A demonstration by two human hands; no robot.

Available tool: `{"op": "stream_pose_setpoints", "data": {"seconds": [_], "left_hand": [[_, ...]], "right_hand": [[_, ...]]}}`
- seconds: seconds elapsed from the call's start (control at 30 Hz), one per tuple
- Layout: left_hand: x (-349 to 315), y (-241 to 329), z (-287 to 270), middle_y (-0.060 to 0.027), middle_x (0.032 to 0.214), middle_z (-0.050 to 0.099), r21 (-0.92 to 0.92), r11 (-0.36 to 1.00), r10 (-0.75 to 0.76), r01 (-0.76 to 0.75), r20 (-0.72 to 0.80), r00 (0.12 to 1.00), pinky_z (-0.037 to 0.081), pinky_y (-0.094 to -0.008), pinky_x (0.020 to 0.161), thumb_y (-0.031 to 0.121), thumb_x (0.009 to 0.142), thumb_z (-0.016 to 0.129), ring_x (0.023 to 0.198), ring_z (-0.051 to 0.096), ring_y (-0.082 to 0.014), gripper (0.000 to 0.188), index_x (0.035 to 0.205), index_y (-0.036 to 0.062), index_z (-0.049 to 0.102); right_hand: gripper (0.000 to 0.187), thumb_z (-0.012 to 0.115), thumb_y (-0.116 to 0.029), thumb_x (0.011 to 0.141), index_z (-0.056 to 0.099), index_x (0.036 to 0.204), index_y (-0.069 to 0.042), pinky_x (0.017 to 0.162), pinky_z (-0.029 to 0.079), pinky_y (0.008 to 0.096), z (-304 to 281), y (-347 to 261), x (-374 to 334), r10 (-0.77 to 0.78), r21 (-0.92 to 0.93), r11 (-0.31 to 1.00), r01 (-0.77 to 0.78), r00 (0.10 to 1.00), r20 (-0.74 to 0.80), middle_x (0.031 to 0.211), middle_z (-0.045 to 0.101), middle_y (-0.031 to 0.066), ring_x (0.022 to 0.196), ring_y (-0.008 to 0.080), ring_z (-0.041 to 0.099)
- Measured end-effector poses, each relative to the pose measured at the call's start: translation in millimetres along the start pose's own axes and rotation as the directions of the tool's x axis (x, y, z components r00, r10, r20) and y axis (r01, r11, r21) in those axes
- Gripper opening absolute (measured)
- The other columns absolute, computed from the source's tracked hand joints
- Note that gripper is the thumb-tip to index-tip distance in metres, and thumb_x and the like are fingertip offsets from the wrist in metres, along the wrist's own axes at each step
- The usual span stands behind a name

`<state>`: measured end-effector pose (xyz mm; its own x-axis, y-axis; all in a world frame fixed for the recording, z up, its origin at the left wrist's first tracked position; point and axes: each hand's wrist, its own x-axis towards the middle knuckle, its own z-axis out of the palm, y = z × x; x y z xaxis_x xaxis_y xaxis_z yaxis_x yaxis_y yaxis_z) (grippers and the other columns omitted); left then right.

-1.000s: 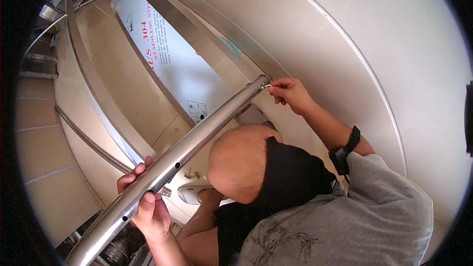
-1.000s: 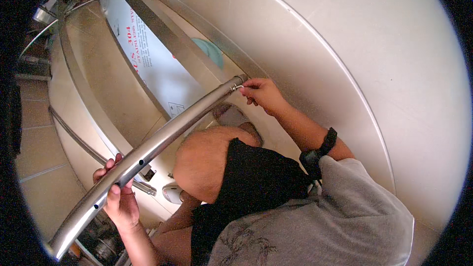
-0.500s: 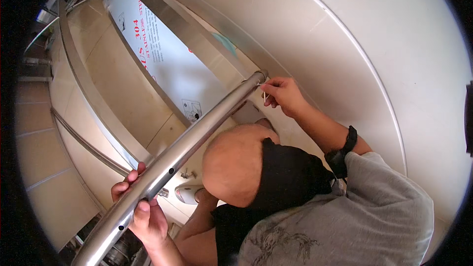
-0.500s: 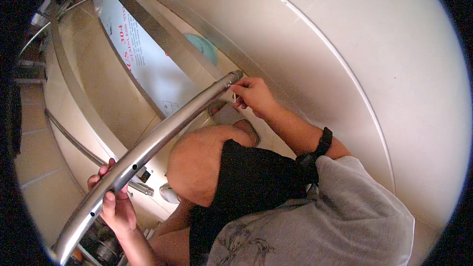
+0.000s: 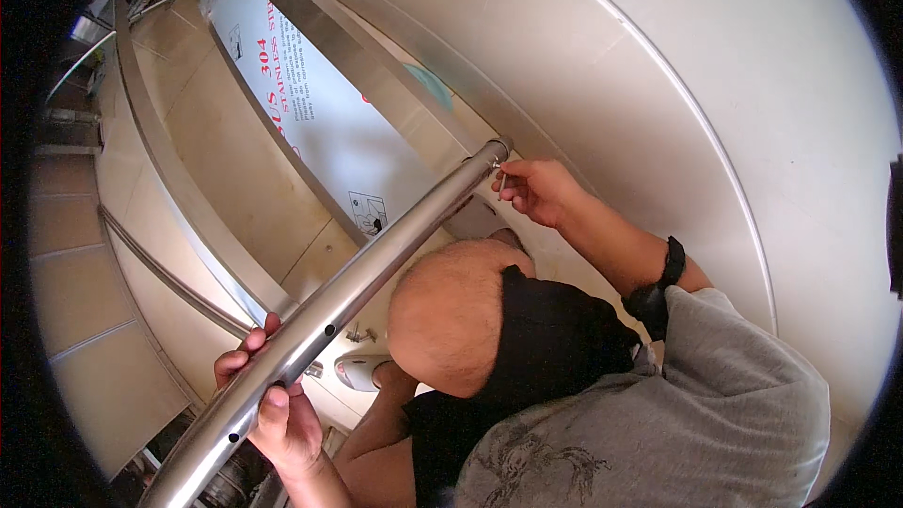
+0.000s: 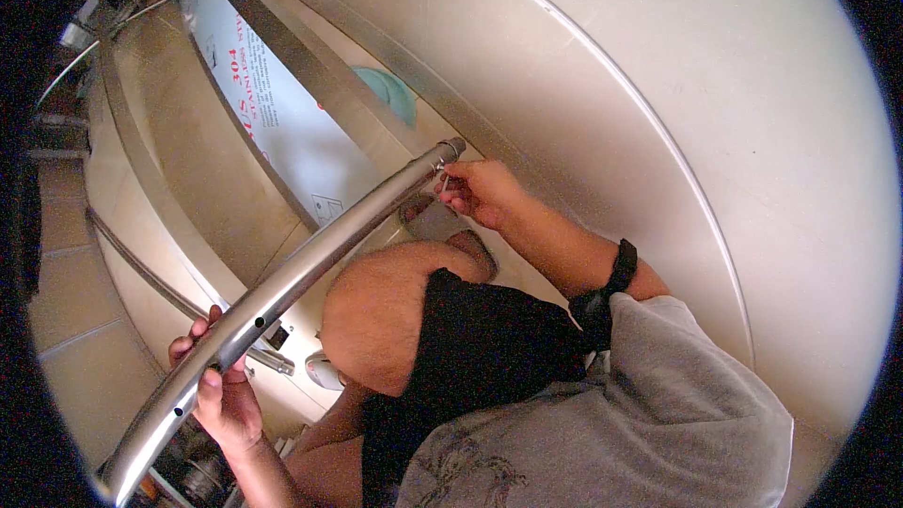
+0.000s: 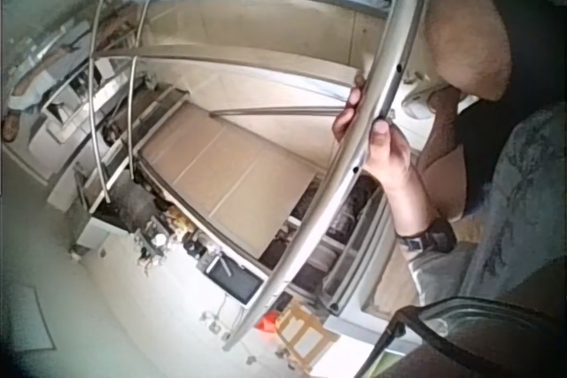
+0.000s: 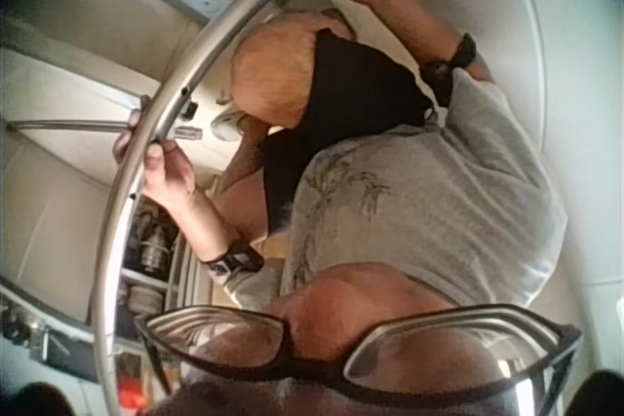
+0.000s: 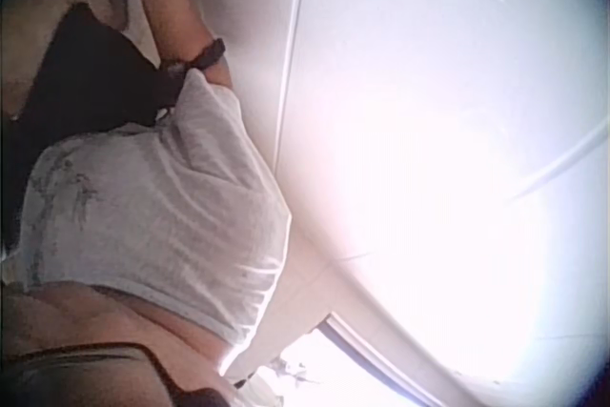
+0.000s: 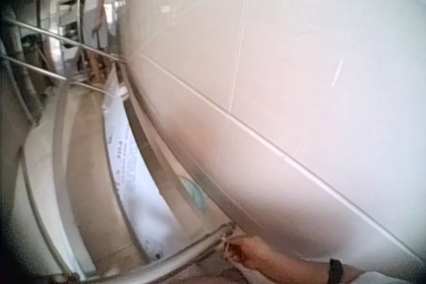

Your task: Assembling a stainless steel metal shelving unit by connecting poles and shelves with screws.

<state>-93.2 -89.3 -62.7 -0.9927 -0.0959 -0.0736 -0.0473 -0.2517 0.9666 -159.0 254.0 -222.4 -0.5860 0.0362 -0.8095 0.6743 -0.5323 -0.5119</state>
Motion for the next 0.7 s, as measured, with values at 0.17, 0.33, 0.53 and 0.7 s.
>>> {"op": "stream_pose_setpoints", "data": {"seconds": [0.17, 0.33, 0.53, 0.7], "left_hand": [[0, 0, 4, -0.0113, 0.113, 0.052, -0.011, 1.000, -0.008, 0.008, 0.005, 1.000, 0.024, -0.0496, 0.104, 0.020, 0.070, 0.072, 0.114, 0.045, -0.0315, 0.049, 0.108, 0.0069, 0.043], [-1, -1, 1, -0.0111, 0.113, 0.052, 0.040, 0.999, 0.020, -0.020, 0.011, 1.000, 0.026, -0.0492, 0.103, 0.023, 0.071, 0.072, 0.114, 0.045, -0.0321, 0.050, 0.108, 0.0066, 0.043], [2, 5, 7, -0.0113, 0.112, 0.053, 0.015, 1.000, -0.001, 0.001, -0.004, 1.000, 0.025, -0.0497, 0.104, 0.021, 0.070, 0.073, 0.112, 0.047, -0.0298, 0.050, 0.108, 0.0069, 0.043], [6, 2, 4, -0.0111, 0.111, 0.054, 0.012, 1.000, 0.005, -0.005, -0.007, 1.000, 0.025, -0.0495, 0.104, 0.020, 0.070, 0.072, 0.112, 0.047, -0.0307, 0.050, 0.108, 0.0068, 0.044]], "right_hand": [[0.010, 0.053, -0.012, 0.083, 0.055, 0.083, -0.003, 0.042, 0.041, 0.0192, 2, -3, 8, 0.124, 0.187, 0.975, -0.122, 0.992, 0.006, 0.072, 0.060, 0.0088, 0.056, 0.0133, 0.056], [0.011, 0.053, -0.012, 0.084, 0.055, 0.080, -0.002, 0.041, 0.040, 0.0230, 0, 2, 7, -0.005, -0.029, 1.000, 0.005, 1.000, 0.000, 0.072, 0.060, 0.0076, 0.057, 0.0125, 0.057], [0.012, 0.057, -0.014, 0.082, 0.056, 0.077, -0.004, 0.044, 0.043, 0.0307, -13, 20, 15, -0.697, -0.837, 0.110, 0.537, 0.641, 0.320, 0.070, 0.058, 0.0077, 0.056, 0.0183, 0.057], [0.009, 0.061, -0.012, 0.076, 0.056, 0.075, -0.006, 0.048, 0.045, 0.0335, -21, 15, 19, -0.610, -0.602, -0.601, 0.527, 0.185, 0.771, 0.070, 0.056, 0.0098, 0.058, 0.0260, 0.057]]}}
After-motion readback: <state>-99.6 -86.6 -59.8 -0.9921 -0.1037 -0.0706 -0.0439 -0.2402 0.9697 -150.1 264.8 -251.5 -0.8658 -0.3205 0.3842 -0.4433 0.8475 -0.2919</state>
